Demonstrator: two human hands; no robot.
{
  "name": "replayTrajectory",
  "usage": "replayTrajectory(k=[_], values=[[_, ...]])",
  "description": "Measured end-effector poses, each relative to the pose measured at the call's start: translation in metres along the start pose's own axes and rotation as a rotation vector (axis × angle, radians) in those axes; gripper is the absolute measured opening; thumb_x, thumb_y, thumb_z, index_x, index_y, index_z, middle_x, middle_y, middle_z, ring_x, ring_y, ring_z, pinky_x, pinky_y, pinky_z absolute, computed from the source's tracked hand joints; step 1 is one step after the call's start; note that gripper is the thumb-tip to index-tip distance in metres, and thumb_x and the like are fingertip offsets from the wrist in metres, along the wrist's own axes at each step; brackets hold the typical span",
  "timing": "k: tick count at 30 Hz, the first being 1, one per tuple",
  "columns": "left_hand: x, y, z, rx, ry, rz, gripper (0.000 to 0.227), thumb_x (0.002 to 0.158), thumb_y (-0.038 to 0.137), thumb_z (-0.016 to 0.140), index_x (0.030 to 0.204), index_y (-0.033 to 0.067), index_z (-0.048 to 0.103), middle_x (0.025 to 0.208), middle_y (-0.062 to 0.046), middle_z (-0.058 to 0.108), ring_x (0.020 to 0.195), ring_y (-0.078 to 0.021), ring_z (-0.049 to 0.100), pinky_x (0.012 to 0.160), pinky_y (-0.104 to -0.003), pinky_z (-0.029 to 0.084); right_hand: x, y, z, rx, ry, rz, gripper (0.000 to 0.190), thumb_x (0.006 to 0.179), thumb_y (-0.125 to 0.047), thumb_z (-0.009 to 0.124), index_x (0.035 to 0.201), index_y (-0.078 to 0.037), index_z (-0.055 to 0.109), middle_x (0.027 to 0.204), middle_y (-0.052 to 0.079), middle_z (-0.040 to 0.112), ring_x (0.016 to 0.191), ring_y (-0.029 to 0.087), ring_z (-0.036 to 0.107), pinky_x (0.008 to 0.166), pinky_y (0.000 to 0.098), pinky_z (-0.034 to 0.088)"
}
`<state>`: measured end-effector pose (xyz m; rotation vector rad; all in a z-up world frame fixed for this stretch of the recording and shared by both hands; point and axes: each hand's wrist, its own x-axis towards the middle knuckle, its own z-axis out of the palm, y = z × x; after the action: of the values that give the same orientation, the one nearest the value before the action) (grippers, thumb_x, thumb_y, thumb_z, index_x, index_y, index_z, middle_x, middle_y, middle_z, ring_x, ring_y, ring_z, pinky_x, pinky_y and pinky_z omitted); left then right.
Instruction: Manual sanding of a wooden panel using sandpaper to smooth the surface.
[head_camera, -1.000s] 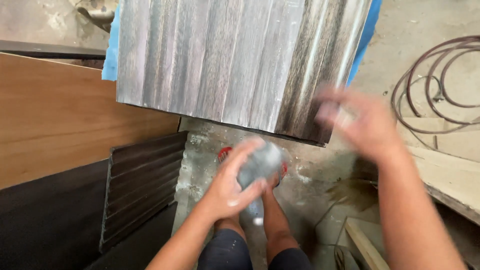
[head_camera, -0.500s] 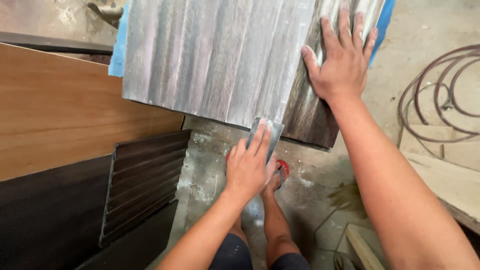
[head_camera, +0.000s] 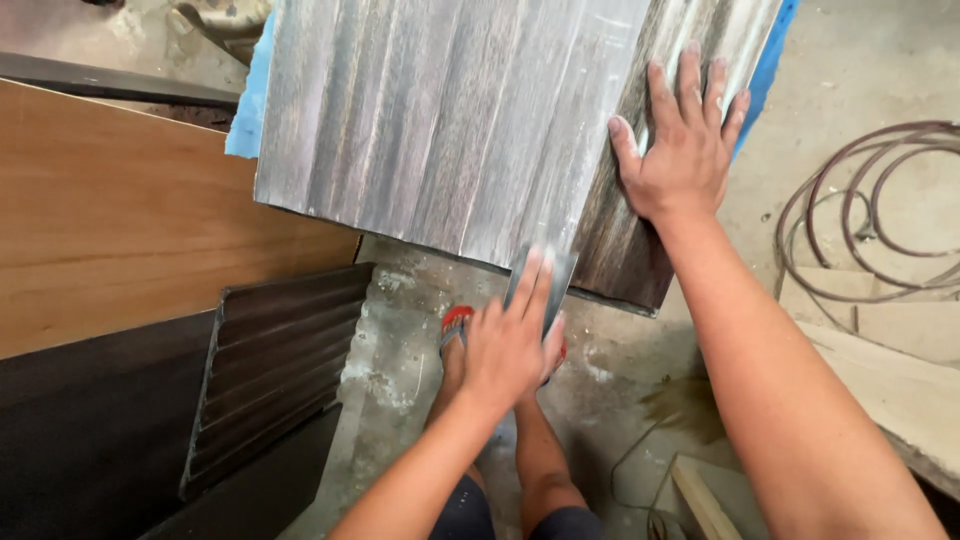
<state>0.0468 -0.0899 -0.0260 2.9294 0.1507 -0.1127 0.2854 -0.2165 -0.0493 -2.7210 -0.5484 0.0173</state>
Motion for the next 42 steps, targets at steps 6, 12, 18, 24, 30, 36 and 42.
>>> replayTrajectory(k=[6, 12, 18, 24, 30, 36, 42], values=[[0.025, -0.001, 0.014, -0.008, 0.060, 0.005, 0.066, 0.096, 0.047, 0.055, 0.153, 0.0148, 0.048, 0.166, 0.000, 0.037, 0.067, -0.0289, 0.059, 0.059, -0.041, 0.051, 0.001, -0.003, -0.003, 0.009, -0.065, 0.045, 0.074, 0.107, -0.060, 0.040, 0.165, -0.014, 0.039, 0.170, 0.014, 0.019, 0.155, 0.041, 0.010, 0.121, 0.0640, 0.000], [-0.009, -0.008, 0.008, 0.046, -0.069, 0.014, 0.067, 0.101, 0.050, 0.049, 0.159, 0.0165, 0.041, 0.170, 0.004, 0.027, 0.086, -0.0293, 0.063, 0.061, -0.039, 0.050, 0.000, 0.001, 0.001, -0.004, -0.037, 0.015, 0.074, 0.108, -0.059, 0.042, 0.165, -0.011, 0.042, 0.169, 0.014, 0.021, 0.154, 0.041, 0.011, 0.121, 0.0644, 0.003], [-0.012, -0.010, 0.005, 0.021, -0.077, -0.002, 0.069, 0.103, 0.051, 0.049, 0.161, 0.0152, 0.036, 0.171, 0.003, 0.025, 0.080, -0.0266, 0.058, 0.059, -0.038, 0.047, 0.002, -0.005, -0.006, 0.002, -0.085, 0.049, 0.078, 0.107, -0.062, 0.036, 0.166, -0.012, 0.039, 0.170, 0.013, 0.017, 0.155, 0.038, 0.007, 0.122, 0.0625, -0.001], [0.018, -0.013, 0.008, 0.072, 0.018, 0.032, 0.067, 0.101, 0.049, 0.054, 0.158, 0.0159, 0.042, 0.169, 0.003, 0.031, 0.074, -0.0269, 0.054, 0.060, -0.039, 0.046, -0.001, 0.000, -0.002, 0.002, -0.005, -0.015, 0.071, 0.111, -0.056, 0.047, 0.164, -0.008, 0.046, 0.168, 0.016, 0.023, 0.153, 0.043, 0.013, 0.120, 0.0653, 0.004], [0.002, -0.012, 0.010, 0.084, 0.000, 0.024, 0.064, 0.102, 0.049, 0.053, 0.157, 0.0160, 0.044, 0.169, 0.002, 0.030, 0.074, -0.0266, 0.057, 0.062, -0.039, 0.048, -0.001, -0.003, -0.004, -0.001, -0.027, 0.000, 0.073, 0.110, -0.057, 0.043, 0.164, -0.008, 0.044, 0.168, 0.016, 0.022, 0.153, 0.041, 0.011, 0.120, 0.0641, 0.002], [-0.031, -0.012, 0.002, 0.159, -0.040, 0.056, 0.068, 0.101, 0.049, 0.052, 0.158, 0.0132, 0.043, 0.170, 0.000, 0.026, 0.094, -0.0311, 0.063, 0.070, -0.038, 0.052, -0.001, -0.001, -0.003, 0.003, 0.012, -0.023, 0.070, 0.109, -0.053, 0.048, 0.162, -0.007, 0.047, 0.168, 0.017, 0.025, 0.152, 0.044, 0.016, 0.119, 0.0660, 0.006], [-0.006, -0.008, -0.005, 0.236, 0.038, 0.082, 0.067, 0.097, 0.043, 0.057, 0.157, 0.0166, 0.045, 0.168, 0.001, 0.034, 0.070, -0.0210, 0.053, 0.061, -0.033, 0.044, 0.000, -0.002, -0.004, 0.016, -0.035, 0.013, 0.073, 0.108, -0.056, 0.045, 0.163, -0.008, 0.044, 0.168, 0.016, 0.023, 0.153, 0.042, 0.011, 0.120, 0.0654, 0.002]])
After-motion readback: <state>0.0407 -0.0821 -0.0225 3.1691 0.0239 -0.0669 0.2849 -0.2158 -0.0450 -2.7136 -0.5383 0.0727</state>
